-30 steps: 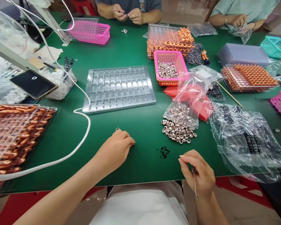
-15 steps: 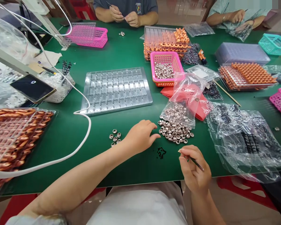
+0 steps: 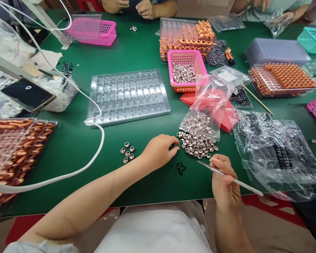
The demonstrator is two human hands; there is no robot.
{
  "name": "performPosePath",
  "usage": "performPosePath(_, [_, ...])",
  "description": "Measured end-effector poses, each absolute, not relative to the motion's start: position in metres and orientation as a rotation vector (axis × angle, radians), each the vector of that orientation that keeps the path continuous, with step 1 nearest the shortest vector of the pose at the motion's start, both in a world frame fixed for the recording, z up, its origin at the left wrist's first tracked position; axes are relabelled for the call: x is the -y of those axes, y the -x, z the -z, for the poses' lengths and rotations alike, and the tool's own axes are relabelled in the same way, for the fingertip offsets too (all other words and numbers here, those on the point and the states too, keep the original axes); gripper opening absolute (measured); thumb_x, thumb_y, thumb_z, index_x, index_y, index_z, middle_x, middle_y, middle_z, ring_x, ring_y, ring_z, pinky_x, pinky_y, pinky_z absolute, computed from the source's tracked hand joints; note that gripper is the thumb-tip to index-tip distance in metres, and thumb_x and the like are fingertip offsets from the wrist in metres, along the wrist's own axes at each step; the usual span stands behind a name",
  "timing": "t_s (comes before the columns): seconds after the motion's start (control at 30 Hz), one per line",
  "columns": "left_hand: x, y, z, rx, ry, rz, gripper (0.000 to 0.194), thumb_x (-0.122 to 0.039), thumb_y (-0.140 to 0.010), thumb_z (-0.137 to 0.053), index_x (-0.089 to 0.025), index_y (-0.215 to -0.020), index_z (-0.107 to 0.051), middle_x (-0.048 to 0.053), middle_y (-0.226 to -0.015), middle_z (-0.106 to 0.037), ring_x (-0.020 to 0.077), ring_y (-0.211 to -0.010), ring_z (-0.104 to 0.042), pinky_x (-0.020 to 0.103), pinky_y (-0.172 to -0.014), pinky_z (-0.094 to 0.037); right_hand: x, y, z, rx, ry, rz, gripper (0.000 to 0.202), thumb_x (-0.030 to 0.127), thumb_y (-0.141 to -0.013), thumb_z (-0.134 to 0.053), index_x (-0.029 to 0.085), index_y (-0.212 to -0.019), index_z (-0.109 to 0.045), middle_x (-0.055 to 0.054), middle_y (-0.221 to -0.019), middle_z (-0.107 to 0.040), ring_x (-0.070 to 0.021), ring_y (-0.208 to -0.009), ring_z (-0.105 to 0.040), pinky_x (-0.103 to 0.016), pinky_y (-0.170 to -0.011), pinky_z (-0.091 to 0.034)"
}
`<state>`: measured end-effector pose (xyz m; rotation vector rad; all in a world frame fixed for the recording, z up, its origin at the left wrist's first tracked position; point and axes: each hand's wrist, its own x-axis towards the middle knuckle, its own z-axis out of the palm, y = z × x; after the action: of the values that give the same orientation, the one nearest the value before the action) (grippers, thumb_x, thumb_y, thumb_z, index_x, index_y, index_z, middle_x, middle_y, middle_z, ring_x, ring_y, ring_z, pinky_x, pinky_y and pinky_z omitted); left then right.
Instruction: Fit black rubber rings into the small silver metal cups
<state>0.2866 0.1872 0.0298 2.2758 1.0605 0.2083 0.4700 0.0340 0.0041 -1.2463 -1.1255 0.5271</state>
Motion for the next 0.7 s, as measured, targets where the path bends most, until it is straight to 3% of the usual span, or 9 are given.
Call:
performPosePath(0.1, [-0.172, -0.269, -0.037, -0.984, -2.254, -0.312, 0.016, -0.014, -0.090, -0.062, -0.017, -0.103, -0.071, 0.004, -0.089, -0.075, 0.0212, -0.083, -0.068, 0.033, -0.072, -0.052, -0.034, -0.468, -0.004, 1.097, 1.166, -0.717, 0.036, 0.049, -0.103, -0.040, 0.032, -0.121, -0.066, -0.007, -0.100, -0.059, -0.0186, -0.079, -0.058, -0.033, -0.061, -0.050])
performPosePath(0.27, [-0.150, -0.249, -0.034, -0.832, -2.170, -0.505, 0.016, -0.010, -0.091, -0.061, -0.015, -0.103, -0.071, 0.004, -0.093, -0.075, 0.0187, -0.085, -0.067, 0.029, -0.073, -0.052, -0.028, -0.459, -0.004, 0.958, 1.166, -0.991, 0.021, 0.033, -0.103, -0.048, 0.026, -0.107, -0.068, -0.005, -0.104, -0.062, -0.0190, -0.087, -0.070, -0.037, -0.074, -0.061])
performPosePath(0.43, [-0.147, -0.246, -0.016, -0.792, -2.096, -0.555, 0.015, -0.011, -0.093, -0.059, -0.015, -0.104, -0.070, 0.005, -0.095, -0.074, 0.0185, -0.087, -0.064, 0.030, -0.077, -0.052, -0.024, -0.452, -0.005, 0.871, 1.357, -1.031, 0.015, 0.022, -0.094, -0.066, 0.025, -0.108, -0.067, -0.002, -0.099, -0.068, -0.0158, -0.081, -0.074, -0.030, -0.075, -0.064])
performPosePath(0.7, [-0.151, -0.244, -0.013, -0.825, -2.040, -0.538, 0.014, -0.015, -0.092, -0.061, -0.015, -0.105, -0.067, 0.003, -0.089, -0.071, 0.0149, -0.078, -0.064, 0.025, -0.070, -0.051, -0.020, -0.461, -0.009, 1.025, 1.447, -0.940, 0.014, 0.019, -0.093, -0.065, 0.025, -0.103, -0.072, -0.005, -0.106, -0.069, -0.0202, -0.092, -0.073, -0.035, -0.080, -0.063])
